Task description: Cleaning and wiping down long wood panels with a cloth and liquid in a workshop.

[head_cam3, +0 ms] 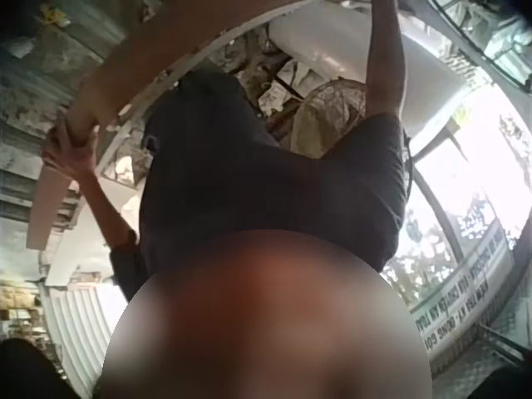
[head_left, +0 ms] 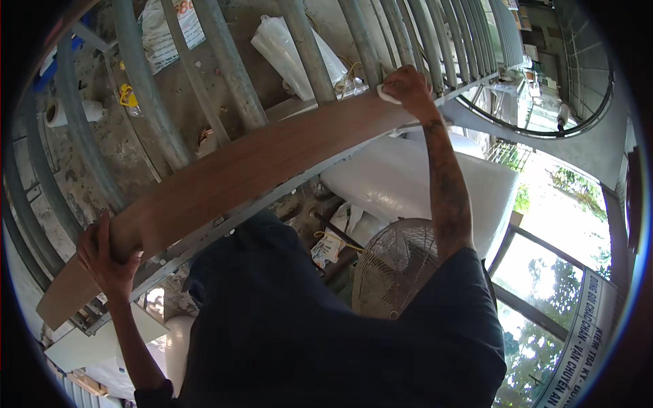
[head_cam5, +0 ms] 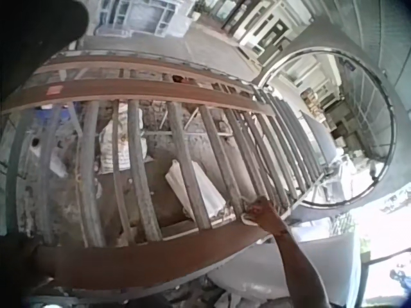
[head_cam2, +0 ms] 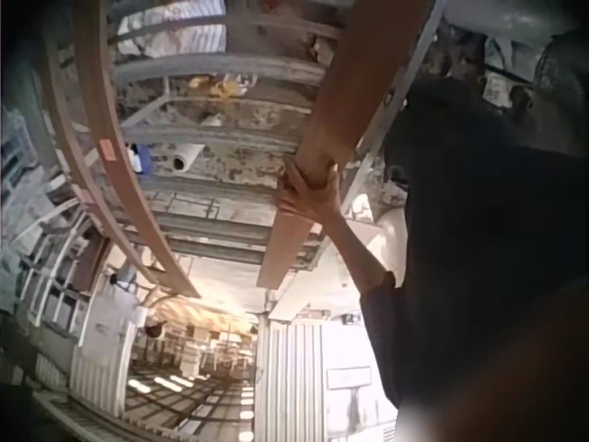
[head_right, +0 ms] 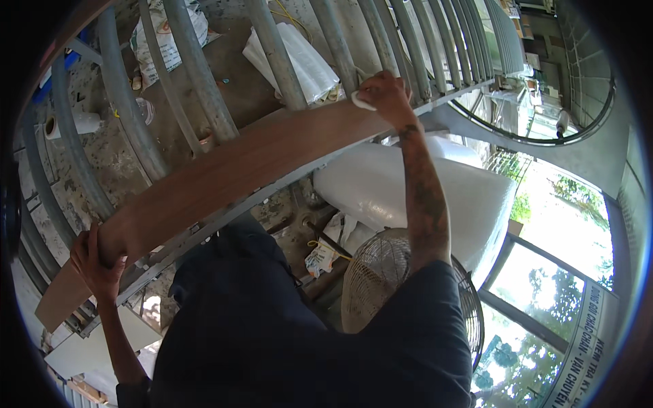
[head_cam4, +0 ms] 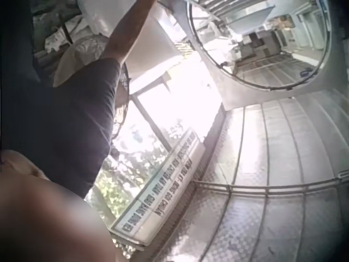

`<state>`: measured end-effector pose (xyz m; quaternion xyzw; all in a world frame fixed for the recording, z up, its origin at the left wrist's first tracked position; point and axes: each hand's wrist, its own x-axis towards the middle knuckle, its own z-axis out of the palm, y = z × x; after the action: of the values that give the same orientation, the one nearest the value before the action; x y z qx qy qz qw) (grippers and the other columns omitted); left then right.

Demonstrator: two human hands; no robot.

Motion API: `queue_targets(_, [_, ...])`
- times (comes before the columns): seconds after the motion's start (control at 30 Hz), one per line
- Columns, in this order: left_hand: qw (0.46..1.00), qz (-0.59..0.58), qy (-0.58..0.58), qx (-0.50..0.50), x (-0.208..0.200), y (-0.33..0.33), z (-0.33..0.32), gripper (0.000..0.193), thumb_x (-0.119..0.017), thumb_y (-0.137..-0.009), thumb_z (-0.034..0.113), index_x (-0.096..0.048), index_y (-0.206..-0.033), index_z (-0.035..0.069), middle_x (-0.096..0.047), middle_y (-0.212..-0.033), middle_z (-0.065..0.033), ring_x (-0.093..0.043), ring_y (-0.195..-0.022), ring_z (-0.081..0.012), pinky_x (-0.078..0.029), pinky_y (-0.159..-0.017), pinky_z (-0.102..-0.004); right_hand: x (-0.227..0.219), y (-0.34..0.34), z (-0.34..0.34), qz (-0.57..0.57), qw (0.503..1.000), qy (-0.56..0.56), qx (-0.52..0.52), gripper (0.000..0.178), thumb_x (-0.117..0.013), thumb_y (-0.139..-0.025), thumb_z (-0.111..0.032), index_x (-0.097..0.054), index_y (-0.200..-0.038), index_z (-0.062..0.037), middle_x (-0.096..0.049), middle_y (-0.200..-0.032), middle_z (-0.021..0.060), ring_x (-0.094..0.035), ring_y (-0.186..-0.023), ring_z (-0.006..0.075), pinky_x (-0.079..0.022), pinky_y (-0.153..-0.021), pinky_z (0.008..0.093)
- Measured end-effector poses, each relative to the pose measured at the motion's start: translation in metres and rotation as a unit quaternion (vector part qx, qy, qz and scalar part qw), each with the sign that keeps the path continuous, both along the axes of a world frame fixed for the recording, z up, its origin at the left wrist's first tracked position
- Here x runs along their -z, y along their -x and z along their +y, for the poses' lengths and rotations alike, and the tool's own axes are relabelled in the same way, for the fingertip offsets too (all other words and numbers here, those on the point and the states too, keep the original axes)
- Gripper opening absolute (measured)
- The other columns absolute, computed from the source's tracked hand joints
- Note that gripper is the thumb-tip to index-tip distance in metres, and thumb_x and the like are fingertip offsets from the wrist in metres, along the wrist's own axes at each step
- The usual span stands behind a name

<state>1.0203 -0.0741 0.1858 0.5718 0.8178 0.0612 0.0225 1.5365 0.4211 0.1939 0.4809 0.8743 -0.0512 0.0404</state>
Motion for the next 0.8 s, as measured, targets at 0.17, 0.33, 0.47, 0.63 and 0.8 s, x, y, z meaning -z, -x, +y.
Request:
queue_targets(0.17, [0.998, -0.051, -0.036, -0.002, -0.004, 0.001, -0.001, 0.093, -0.073, -0.066, 0.075, -0.060, -0.140, 0.020, -0.052, -0.127, -0.0174, -0.050, -0.117, -0.0383, -0.036, -0.104, -0.0546, 0.020, -0.088, 0.052, 0.120, 0.987, -0.018, 0.103, 0.019, -0.076, -0.085, -0.030, -0.075, -0.099, -0.0166, -0.069, -0.109, 0.0041, -0.066, -0.105, 0.0268, -0.044, -0.098, 0.0425])
queue_targets(0.33, [0.995, -0.067, -0.070, -0.004, 0.006, -0.016, 0.016, 0.089, -0.082, -0.059, 0.068, -0.065, -0.134, 0.023, -0.053, -0.125, -0.0151, -0.048, -0.115, -0.0356, -0.037, -0.099, -0.0510, 0.038, -0.091, 0.012, 0.220, 0.971, 0.099, -0.005, 0.017, -0.064, -0.096, -0.012, -0.068, -0.111, -0.0057, -0.062, -0.117, 0.0095, -0.057, -0.116, 0.0259, -0.039, -0.109, 0.0390])
queue_targets(0.47, [0.996, -0.056, -0.059, -0.026, -0.017, -0.022, 0.020, 0.090, -0.078, -0.062, 0.072, -0.061, -0.139, 0.028, -0.051, -0.131, -0.0120, -0.045, -0.123, -0.0349, -0.031, -0.108, -0.0555, -0.009, 0.035, -0.066, 0.271, 0.957, 0.099, -0.023, 0.008, -0.070, -0.088, -0.011, -0.068, -0.095, -0.0053, -0.058, -0.099, 0.0086, -0.060, -0.097, 0.0247, -0.047, -0.090, 0.0391])
queue_targets(0.63, [0.992, -0.069, -0.100, -0.045, -0.023, -0.018, 0.012, 0.095, -0.075, -0.064, 0.074, -0.054, -0.145, 0.027, -0.051, -0.129, -0.0119, -0.045, -0.125, -0.0346, -0.027, -0.111, -0.0568, -0.030, 0.168, -0.138, 0.256, 0.947, 0.105, -0.163, 0.012, -0.074, -0.078, -0.006, -0.066, -0.087, -0.0041, -0.059, -0.090, 0.0104, -0.061, -0.084, 0.0299, -0.049, -0.076, 0.0407])
queue_targets(0.8, [0.982, -0.120, -0.140, -0.036, -0.028, -0.013, 0.006, 0.090, -0.076, -0.070, 0.065, -0.052, -0.146, 0.023, -0.051, -0.128, -0.0119, -0.045, -0.124, -0.0345, -0.026, -0.113, -0.0565, -0.048, 0.290, -0.213, 0.230, 0.923, 0.114, -0.286, 0.012, -0.078, -0.075, -0.010, -0.068, -0.082, -0.0069, -0.061, -0.087, 0.0097, -0.062, -0.084, 0.0295, -0.049, -0.076, 0.0430])
